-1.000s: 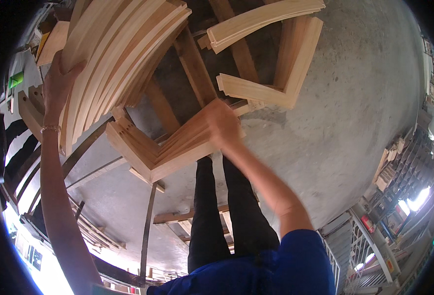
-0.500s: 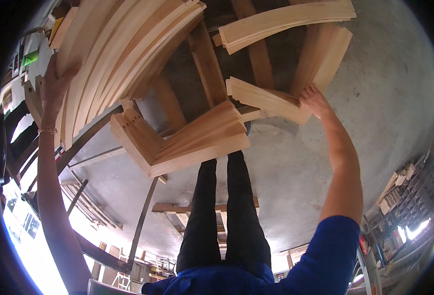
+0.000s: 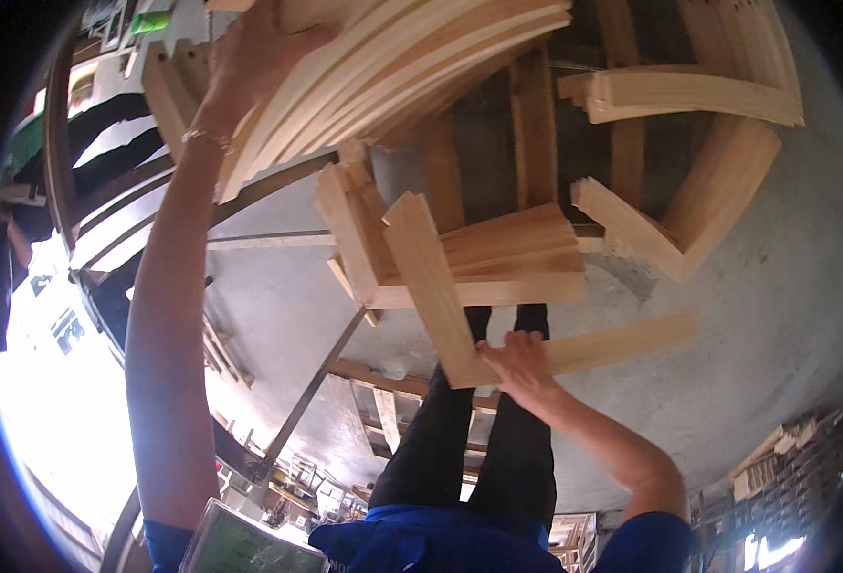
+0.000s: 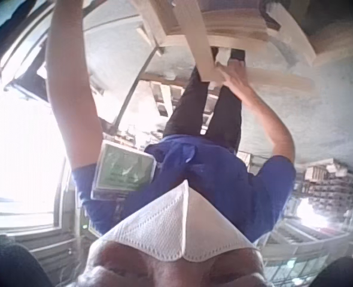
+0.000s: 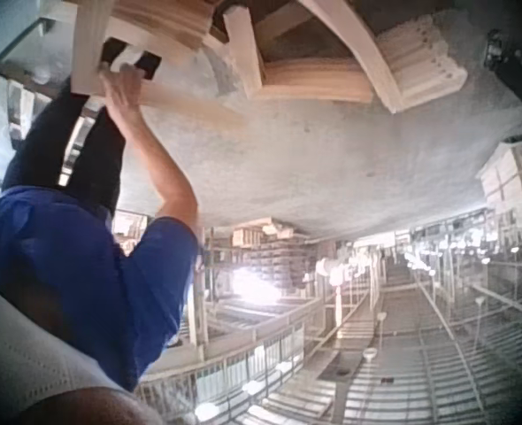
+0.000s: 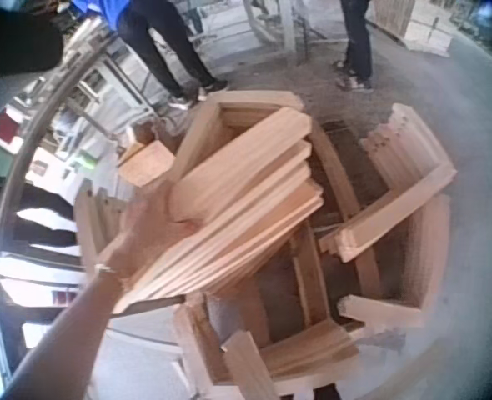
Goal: The person repeatedly picks up L-shaped wooden frames from a pile on the floor and stacks them into a neat pile. The person handles the frames by hand, aligning them and placing them one by one onto the growing stack.
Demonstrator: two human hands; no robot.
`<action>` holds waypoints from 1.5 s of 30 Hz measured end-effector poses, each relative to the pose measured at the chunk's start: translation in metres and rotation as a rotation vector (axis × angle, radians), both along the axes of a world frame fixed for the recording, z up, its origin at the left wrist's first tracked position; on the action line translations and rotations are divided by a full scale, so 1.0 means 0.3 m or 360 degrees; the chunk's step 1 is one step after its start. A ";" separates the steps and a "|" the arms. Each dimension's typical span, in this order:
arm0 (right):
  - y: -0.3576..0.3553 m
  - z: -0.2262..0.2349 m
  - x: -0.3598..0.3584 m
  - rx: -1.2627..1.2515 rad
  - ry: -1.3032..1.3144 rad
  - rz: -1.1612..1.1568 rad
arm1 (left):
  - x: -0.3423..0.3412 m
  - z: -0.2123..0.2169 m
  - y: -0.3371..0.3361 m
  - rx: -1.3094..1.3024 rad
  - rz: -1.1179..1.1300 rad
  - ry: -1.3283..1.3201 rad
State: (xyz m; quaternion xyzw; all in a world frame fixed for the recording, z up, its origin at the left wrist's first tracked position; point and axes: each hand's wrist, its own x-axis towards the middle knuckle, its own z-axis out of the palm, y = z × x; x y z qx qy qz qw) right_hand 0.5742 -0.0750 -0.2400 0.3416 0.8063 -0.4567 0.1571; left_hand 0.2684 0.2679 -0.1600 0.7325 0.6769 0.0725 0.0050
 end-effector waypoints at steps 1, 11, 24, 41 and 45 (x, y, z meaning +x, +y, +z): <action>-0.026 -0.014 -0.081 -0.0053 -0.0038 -0.0073 | 0.062 0.035 0.002 -0.0124 0.0024 -0.0088; -0.036 -0.156 -0.574 0.0318 -0.0012 -0.0314 | 0.098 0.077 -0.034 -0.0263 0.0116 -0.0106; 0.315 -0.430 0.893 0.1029 -0.1360 -0.0185 | -0.026 -0.093 0.028 -0.0251 0.0022 -0.0084; 0.519 -0.339 0.987 0.0555 -0.0672 0.0399 | 0.073 0.032 -0.020 -0.0308 0.0210 -0.0187; 0.377 -0.104 0.866 0.0473 -0.0549 0.0131 | 0.088 0.061 -0.022 -0.0359 0.0277 -0.0149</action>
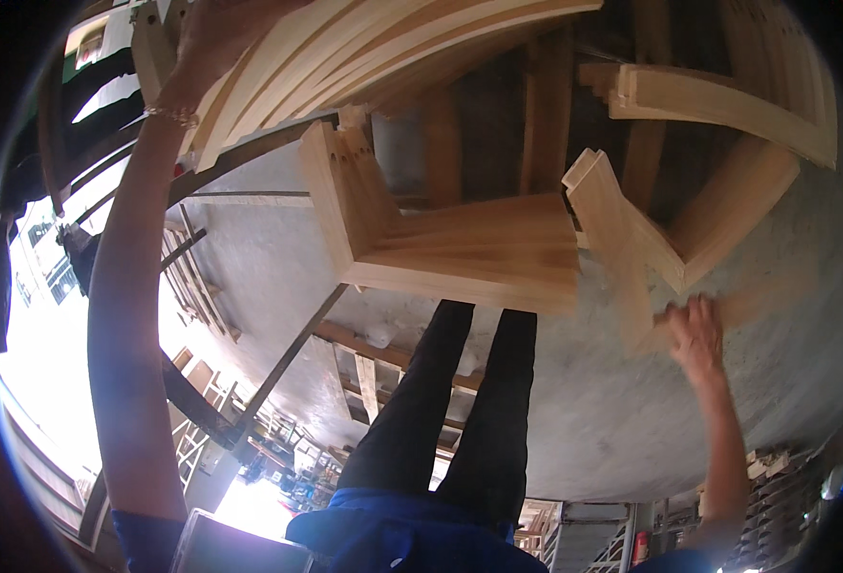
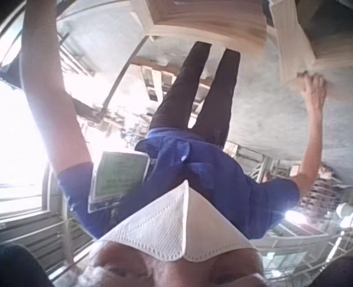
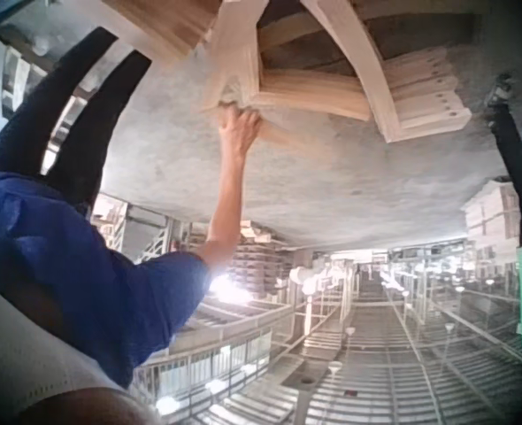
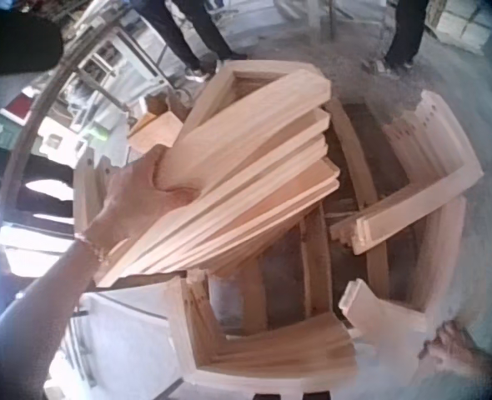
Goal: The person repeatedly picks up L-shaped wooden frames from a pile on the floor and stacks them into a neat pile. The person handles the frames by hand, aligning them and placing them one by one onto the growing stack.
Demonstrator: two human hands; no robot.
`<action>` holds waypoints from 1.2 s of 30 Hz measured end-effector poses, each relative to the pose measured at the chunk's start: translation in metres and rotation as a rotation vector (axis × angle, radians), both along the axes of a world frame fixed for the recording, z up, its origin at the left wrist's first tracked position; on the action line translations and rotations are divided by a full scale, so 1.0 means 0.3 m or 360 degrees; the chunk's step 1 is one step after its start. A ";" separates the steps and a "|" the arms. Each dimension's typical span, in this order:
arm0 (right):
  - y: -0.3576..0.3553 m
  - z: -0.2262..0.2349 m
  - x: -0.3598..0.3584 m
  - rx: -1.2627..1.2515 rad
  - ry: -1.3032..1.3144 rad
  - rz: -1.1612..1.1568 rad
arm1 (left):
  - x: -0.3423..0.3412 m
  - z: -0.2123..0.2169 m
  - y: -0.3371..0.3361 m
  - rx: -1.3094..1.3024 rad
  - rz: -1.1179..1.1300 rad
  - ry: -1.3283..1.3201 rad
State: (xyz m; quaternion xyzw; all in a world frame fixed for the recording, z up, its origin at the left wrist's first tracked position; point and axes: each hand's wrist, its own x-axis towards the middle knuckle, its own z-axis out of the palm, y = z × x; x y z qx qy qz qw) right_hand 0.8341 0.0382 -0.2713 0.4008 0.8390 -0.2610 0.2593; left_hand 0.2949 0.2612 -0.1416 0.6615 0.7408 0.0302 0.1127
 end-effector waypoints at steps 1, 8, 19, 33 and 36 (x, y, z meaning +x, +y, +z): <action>-0.033 0.058 -0.066 -0.0057 0.0048 -0.0017 | -0.022 0.005 -0.001 -0.0037 0.0025 0.0010; -0.285 0.209 -0.675 -0.0302 0.0705 -0.0052 | -0.033 0.028 -0.019 0.0124 -0.0163 0.0017; -0.380 0.070 -1.359 -0.0362 0.0948 -0.0542 | -0.134 -0.083 0.031 0.0161 -0.0299 0.0252; 0.001 -0.360 0.086 0.0346 -0.1064 0.0147 | -0.170 -0.159 0.046 -0.0103 -0.0093 -0.0001; 0.164 -0.466 0.044 0.0201 -0.1084 0.0661 | -0.297 -0.113 0.034 0.0192 -0.0226 0.0378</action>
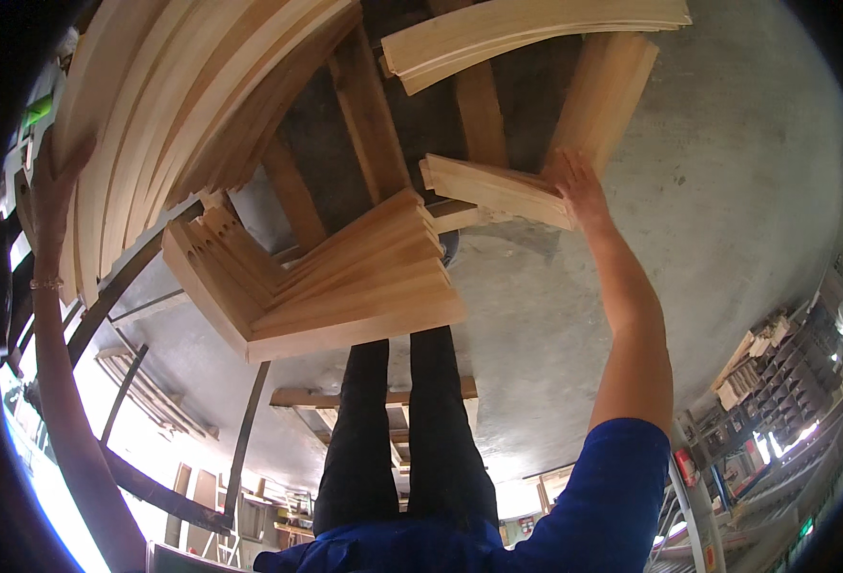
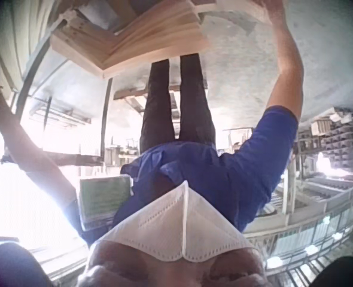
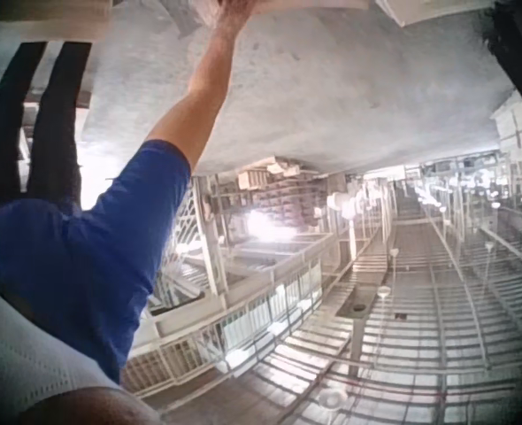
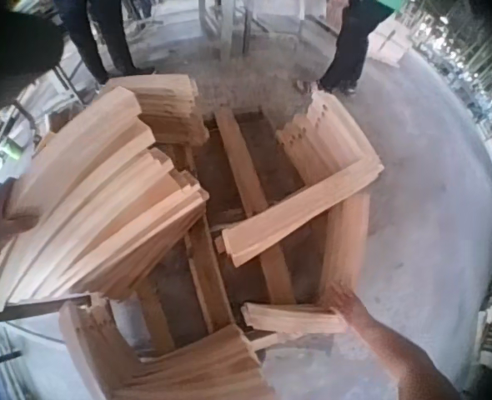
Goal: The person repeatedly picks up L-shaped wooden frames from a pile on the floor and stacks them into a neat pile. The person handles the frames by hand, aligning them and placing them one by one onto the growing stack.
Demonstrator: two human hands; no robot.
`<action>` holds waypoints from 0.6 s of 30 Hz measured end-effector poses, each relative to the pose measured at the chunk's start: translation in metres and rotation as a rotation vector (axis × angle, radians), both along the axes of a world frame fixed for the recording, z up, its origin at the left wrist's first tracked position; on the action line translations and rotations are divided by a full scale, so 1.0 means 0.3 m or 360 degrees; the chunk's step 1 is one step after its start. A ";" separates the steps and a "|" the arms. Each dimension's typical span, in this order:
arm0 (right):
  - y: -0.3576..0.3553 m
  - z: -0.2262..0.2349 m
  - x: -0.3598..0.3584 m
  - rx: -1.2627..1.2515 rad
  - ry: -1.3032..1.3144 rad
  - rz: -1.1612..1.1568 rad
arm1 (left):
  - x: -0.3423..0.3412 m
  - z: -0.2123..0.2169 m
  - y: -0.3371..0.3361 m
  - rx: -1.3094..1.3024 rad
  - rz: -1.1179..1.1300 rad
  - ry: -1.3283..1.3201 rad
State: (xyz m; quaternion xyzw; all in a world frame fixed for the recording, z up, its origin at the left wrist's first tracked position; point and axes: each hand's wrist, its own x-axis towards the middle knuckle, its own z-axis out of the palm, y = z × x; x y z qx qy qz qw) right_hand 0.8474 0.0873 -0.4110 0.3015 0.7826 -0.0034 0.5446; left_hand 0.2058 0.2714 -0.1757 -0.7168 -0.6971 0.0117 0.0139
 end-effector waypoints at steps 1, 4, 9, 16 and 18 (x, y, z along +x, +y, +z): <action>0.023 -0.016 0.017 -0.0119 -0.0110 0.0109 | 0.034 -0.014 0.002 -0.0026 0.0038 0.0152; 0.027 -0.020 0.190 0.0078 0.0390 -0.0039 | 0.105 -0.006 -0.009 -0.0040 0.0144 0.0330; 0.034 0.034 0.146 -0.0187 0.0734 -0.0115 | 0.155 0.015 -0.006 -0.0116 0.0145 0.0176; -0.150 0.441 0.024 -0.0201 0.1054 -0.0672 | 0.132 0.010 0.005 -0.0216 0.0105 -0.0164; -0.216 0.570 -0.069 -0.0291 0.1191 -0.0741 | 0.147 0.009 -0.005 -0.0207 0.0095 -0.0108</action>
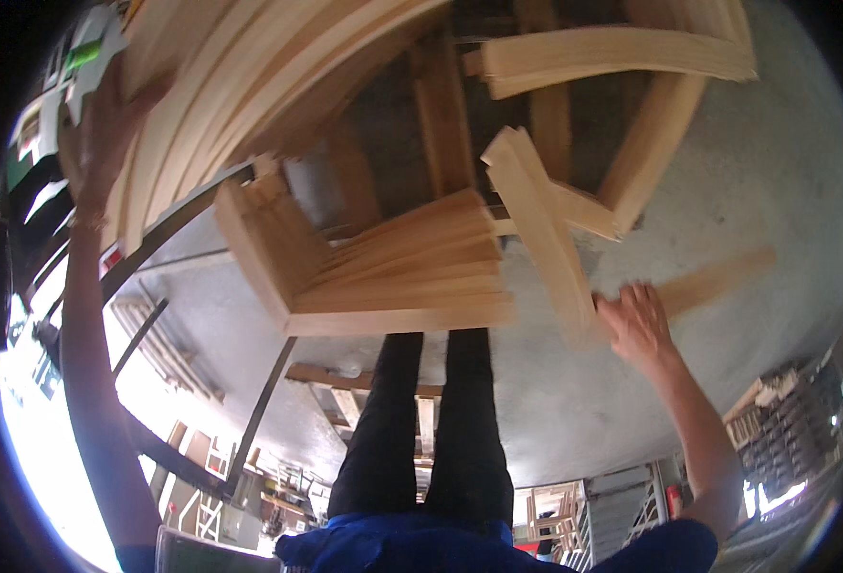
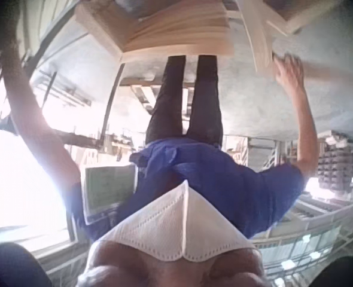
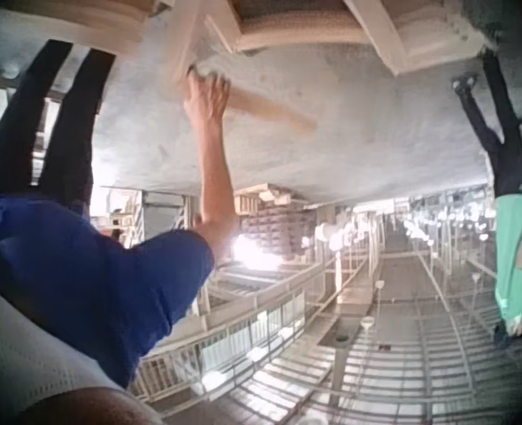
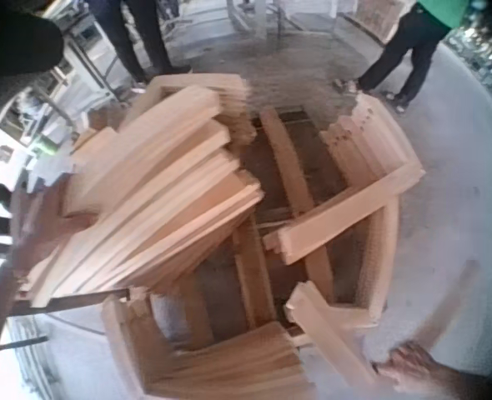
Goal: The person repeatedly picks up L-shaped wooden frames from a pile on the floor and stacks them into a neat pile. The person handles the frames by hand, aligning them and placing them one by one onto the growing stack.
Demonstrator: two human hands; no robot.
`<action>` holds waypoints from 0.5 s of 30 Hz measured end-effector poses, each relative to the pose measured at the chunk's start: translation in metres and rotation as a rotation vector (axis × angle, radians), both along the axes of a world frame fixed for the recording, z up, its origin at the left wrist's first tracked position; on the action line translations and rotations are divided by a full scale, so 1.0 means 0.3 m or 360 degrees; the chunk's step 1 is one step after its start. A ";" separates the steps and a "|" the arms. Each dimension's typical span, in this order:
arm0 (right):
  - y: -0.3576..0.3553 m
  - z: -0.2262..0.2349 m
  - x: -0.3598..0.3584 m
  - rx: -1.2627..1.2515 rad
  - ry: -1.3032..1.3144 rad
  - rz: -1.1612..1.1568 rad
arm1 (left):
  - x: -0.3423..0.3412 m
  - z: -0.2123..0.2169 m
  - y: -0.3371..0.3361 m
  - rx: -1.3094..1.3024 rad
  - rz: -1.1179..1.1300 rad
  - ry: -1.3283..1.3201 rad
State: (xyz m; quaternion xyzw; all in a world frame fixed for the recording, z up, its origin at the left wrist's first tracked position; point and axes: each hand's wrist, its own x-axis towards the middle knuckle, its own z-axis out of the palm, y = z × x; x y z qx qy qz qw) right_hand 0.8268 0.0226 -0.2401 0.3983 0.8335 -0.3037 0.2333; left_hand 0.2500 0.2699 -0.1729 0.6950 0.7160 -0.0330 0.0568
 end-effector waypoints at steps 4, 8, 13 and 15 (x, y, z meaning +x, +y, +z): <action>-0.105 0.167 -0.305 -0.0450 0.0219 0.0036 | 0.047 0.040 -0.030 0.0071 0.0146 -0.0829; -0.249 0.124 -0.693 -0.0618 0.0488 0.0080 | 0.109 0.088 -0.018 0.0024 0.0098 -0.0441; -0.397 -0.036 -1.130 -0.0408 0.1075 -0.0324 | 0.159 0.070 -0.004 0.0081 -0.0037 -0.0226; -0.433 -0.037 -1.317 -0.0271 0.1013 -0.0384 | -0.045 0.020 0.003 0.0183 -0.0129 0.0177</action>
